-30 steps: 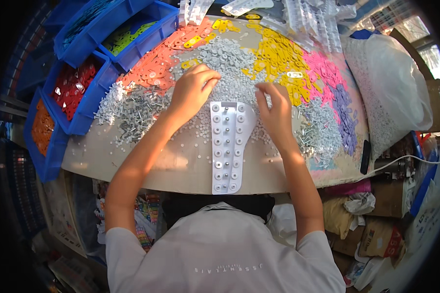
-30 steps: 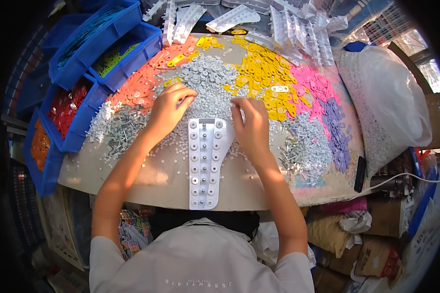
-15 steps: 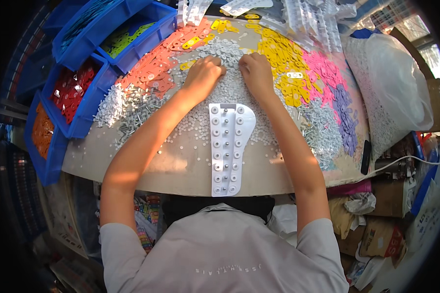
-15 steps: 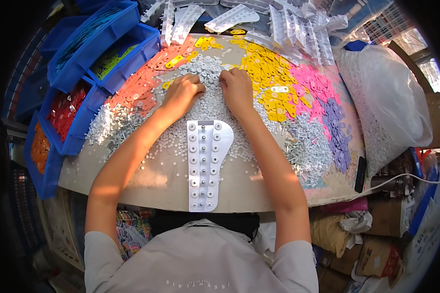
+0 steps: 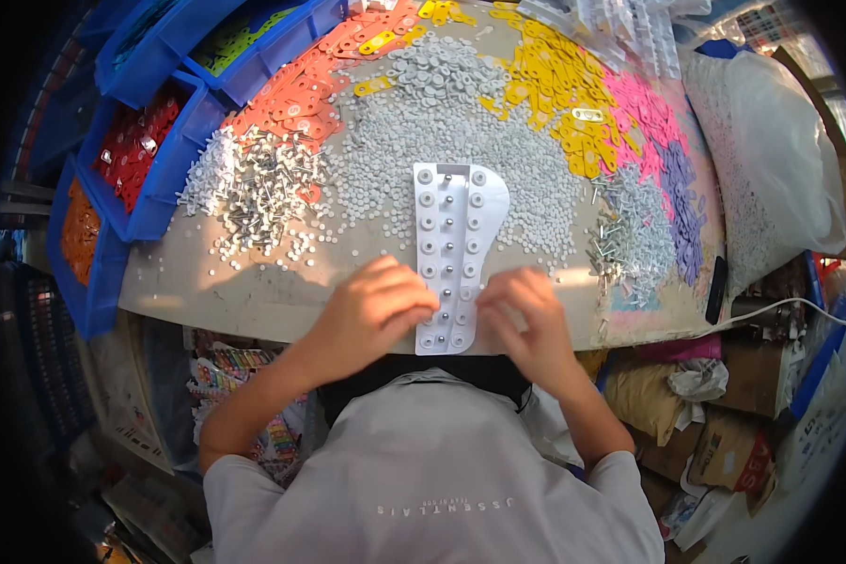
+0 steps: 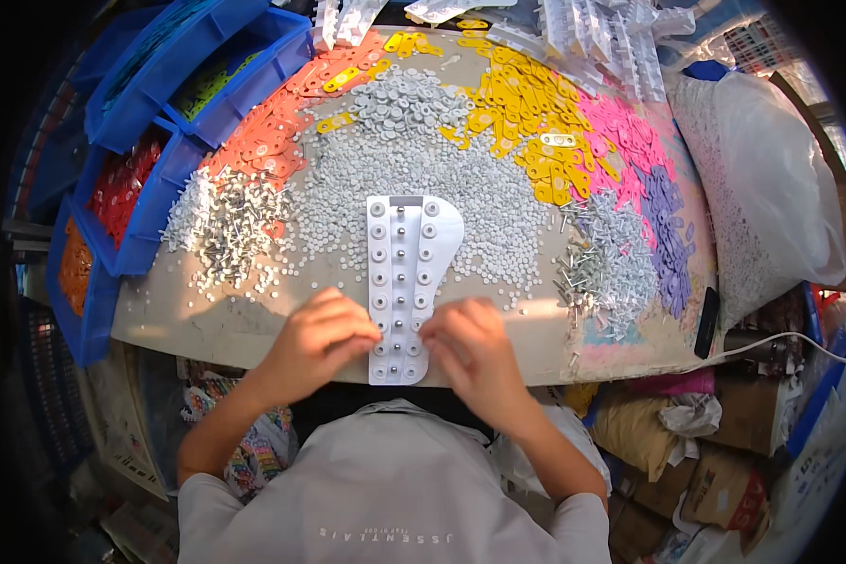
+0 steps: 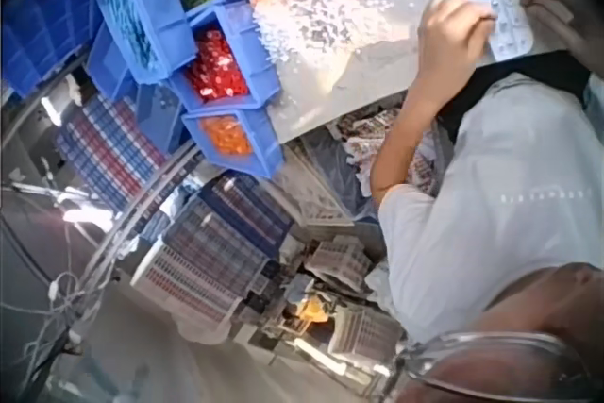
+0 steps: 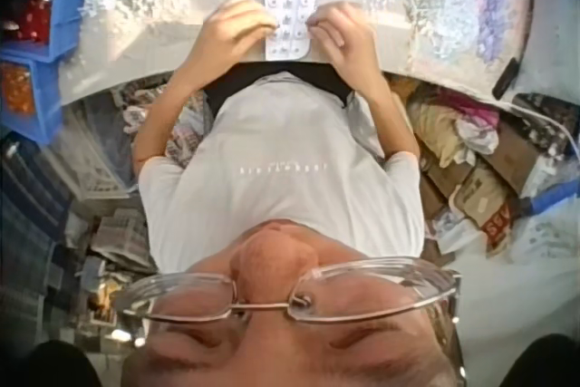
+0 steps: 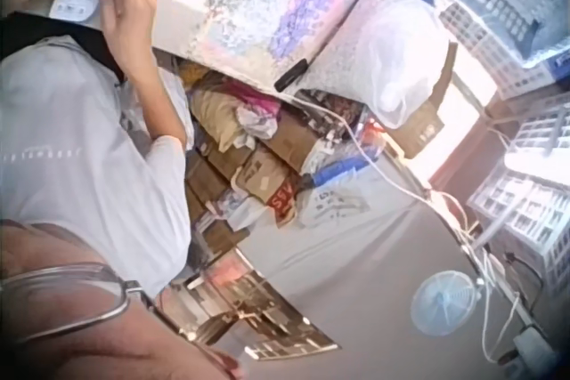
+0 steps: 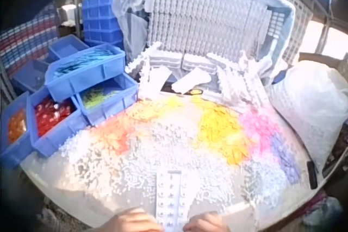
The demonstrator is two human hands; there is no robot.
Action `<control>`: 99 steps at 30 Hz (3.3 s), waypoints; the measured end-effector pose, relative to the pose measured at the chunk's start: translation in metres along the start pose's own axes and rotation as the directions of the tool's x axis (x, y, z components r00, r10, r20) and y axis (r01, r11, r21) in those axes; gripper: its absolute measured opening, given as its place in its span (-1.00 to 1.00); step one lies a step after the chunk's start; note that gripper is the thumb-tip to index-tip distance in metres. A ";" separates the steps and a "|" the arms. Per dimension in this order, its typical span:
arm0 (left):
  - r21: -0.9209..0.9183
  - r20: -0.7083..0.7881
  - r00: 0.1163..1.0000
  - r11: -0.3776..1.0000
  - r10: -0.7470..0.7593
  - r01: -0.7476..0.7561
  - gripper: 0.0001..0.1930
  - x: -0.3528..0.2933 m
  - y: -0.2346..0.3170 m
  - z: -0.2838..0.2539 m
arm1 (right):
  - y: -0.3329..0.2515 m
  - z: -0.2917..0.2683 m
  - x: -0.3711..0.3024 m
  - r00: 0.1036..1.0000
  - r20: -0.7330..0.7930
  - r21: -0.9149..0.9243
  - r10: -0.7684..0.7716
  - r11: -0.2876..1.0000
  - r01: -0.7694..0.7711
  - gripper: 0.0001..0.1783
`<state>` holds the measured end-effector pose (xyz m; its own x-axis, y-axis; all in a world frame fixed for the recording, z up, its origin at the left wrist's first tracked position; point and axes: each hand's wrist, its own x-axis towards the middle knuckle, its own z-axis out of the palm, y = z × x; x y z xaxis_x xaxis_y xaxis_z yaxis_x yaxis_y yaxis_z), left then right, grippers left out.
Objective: Assemble a colorful toy xylophone by attaching colored keys and white pieces to a plastic base.
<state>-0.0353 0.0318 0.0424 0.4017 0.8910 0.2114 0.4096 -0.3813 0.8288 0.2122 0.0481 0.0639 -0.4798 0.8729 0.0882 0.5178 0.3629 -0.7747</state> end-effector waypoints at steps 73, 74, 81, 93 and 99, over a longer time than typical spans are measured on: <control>0.659 -0.662 0.663 0.692 0.349 0.294 -0.78 -0.096 -0.056 0.042 | 0.061 0.036 -0.037 0.829 -0.510 -0.295 -0.231 0.952 0.084 -0.73; 0.655 -0.664 0.661 0.699 0.349 0.288 -0.77 -0.096 -0.056 0.042 | 0.061 0.036 -0.039 0.828 -0.501 -0.296 -0.250 0.949 0.108 -0.73; 0.638 -0.694 0.625 0.706 0.356 0.306 -0.79 -0.092 -0.052 0.043 | 0.062 0.037 -0.044 0.854 -0.361 -0.380 -0.374 0.895 0.232 -0.75; 0.633 -0.679 0.618 0.742 0.396 0.221 -0.91 -0.084 -0.048 0.037 | 0.063 0.038 -0.037 0.831 -0.409 -0.327 -0.377 0.911 0.252 -0.86; 0.507 -0.700 0.658 0.843 0.279 0.182 -0.73 -0.096 -0.046 0.033 | 0.031 0.036 -0.006 0.806 -0.356 -0.343 -0.473 0.868 0.358 -0.86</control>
<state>-0.0653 -0.0442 -0.0328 -0.1946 0.6524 0.7325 0.8333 -0.2841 0.4743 0.2061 0.0422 0.0170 -0.3790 0.6480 0.6606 0.5213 0.7393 -0.4262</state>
